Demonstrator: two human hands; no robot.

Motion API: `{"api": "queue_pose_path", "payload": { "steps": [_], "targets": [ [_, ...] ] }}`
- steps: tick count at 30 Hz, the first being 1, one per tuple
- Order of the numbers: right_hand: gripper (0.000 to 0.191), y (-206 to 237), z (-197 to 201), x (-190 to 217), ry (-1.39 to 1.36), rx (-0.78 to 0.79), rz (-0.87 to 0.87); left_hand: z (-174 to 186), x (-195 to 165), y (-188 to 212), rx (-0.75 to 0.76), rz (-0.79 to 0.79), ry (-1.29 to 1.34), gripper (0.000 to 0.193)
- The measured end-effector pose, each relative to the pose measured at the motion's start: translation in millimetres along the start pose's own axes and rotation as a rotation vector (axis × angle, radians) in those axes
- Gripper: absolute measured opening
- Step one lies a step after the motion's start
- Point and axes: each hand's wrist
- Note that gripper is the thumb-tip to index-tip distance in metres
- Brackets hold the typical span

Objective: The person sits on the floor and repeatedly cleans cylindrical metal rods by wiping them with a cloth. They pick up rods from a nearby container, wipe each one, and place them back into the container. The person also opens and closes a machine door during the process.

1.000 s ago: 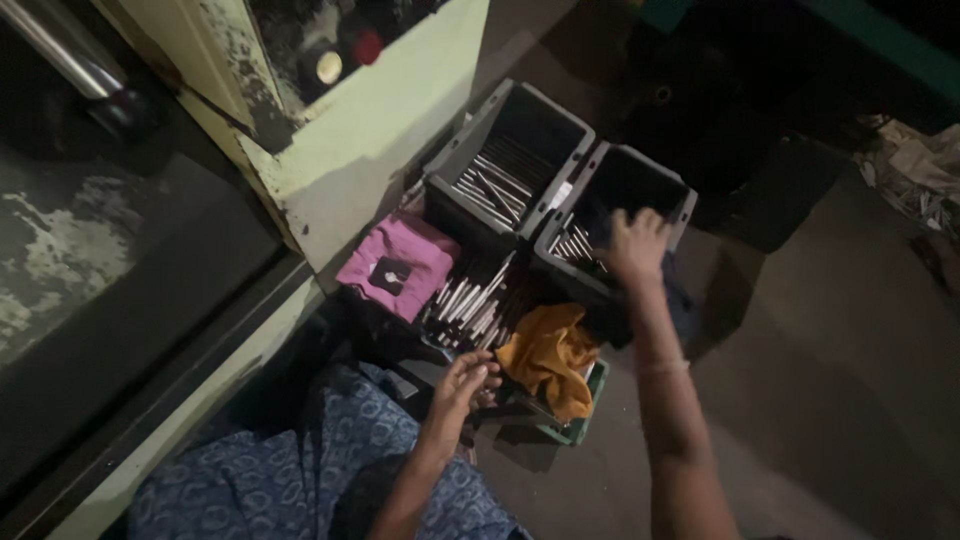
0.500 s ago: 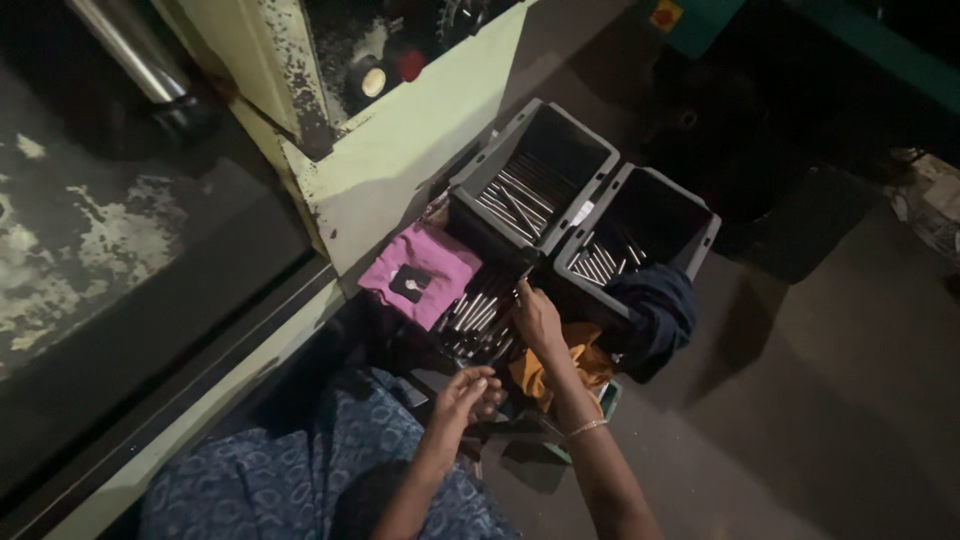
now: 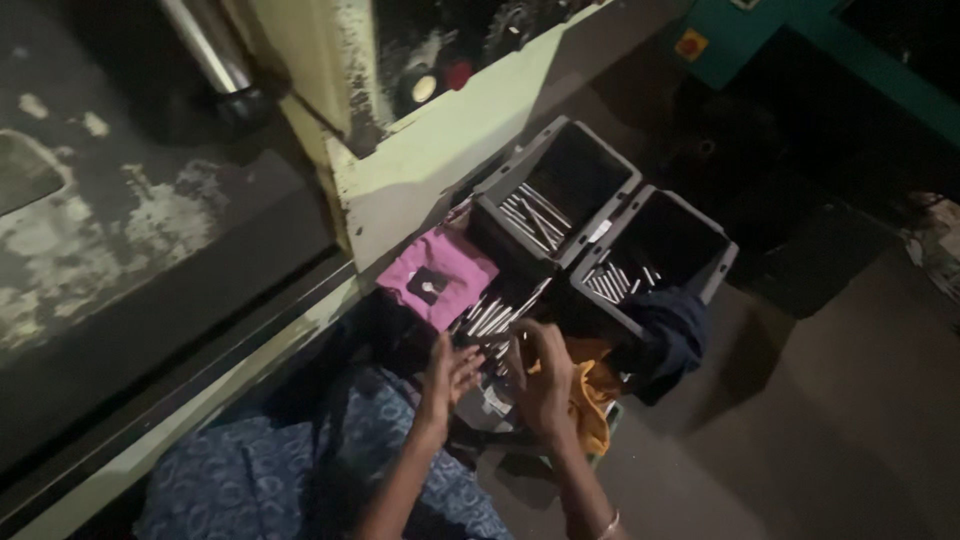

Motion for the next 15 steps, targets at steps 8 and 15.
{"api": "queue_pose_path", "payload": {
  "steps": [8,15],
  "targets": [
    [0.026,13,-49,33,-1.223,0.191,-0.549,-8,-68,95,0.134,-0.473,0.21,0.082],
    [0.023,36,-107,26,-1.639,0.51,-1.297,-52,-112,192,0.301,-0.589,-0.04,0.101]
  ]
}}
Point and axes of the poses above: each hand's wrist, its own y-axis away from the middle knuckle, its own z-axis out of the back of the hand, x = y × z, and after that the axes turned 6 degrees about y, right-handed
